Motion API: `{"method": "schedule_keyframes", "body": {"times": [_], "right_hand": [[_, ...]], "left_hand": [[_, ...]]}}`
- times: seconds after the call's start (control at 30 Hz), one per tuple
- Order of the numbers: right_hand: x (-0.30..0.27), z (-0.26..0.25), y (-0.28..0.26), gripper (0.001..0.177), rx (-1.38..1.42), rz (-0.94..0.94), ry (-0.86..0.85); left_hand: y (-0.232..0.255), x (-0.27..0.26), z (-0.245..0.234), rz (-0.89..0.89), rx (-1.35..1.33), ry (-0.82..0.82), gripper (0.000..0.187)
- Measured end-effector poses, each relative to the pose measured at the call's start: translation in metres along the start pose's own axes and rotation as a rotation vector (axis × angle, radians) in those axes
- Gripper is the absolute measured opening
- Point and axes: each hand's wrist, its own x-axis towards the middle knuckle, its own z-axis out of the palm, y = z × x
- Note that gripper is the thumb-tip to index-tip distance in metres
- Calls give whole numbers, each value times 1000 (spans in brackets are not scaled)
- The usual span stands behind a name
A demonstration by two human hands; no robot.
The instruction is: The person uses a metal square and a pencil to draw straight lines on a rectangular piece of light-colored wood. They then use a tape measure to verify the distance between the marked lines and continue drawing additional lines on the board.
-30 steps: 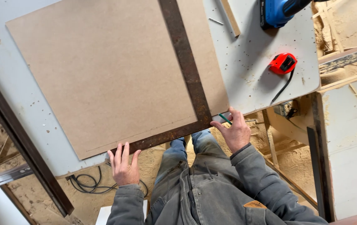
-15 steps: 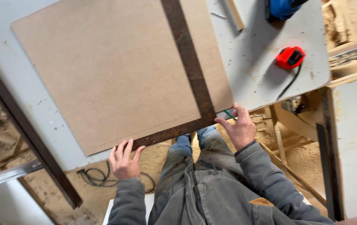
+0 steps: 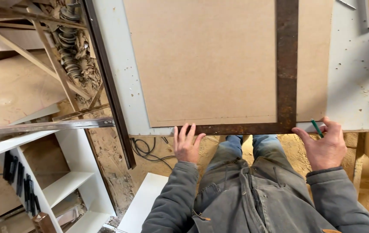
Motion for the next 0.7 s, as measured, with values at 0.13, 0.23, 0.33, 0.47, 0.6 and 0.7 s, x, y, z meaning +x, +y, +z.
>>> {"method": "schedule_keyframes", "body": {"times": [0.13,0.23,0.33,0.47,0.6,0.7], "right_hand": [[1,2,0,74,27,-14,4],[1,4,-7,74,6,5,-1],[3,2,-8,73,25,-10,71],[6,-1,-15,76,63,31,73],[10,-3,-25,80,70,124,9],[12,-10,-31,81,85,61,41]], "left_hand": [[1,0,-1,-18,-35,-11,50],[-7,-1,-4,-6,-65,-10,49],[-12,-7,9,70,-81,1,47],[-11,-6,9,142,0,2,44],[-19,-10,7,114,17,-66,45],[-13,-5,7,96,43,-93,45]]}}
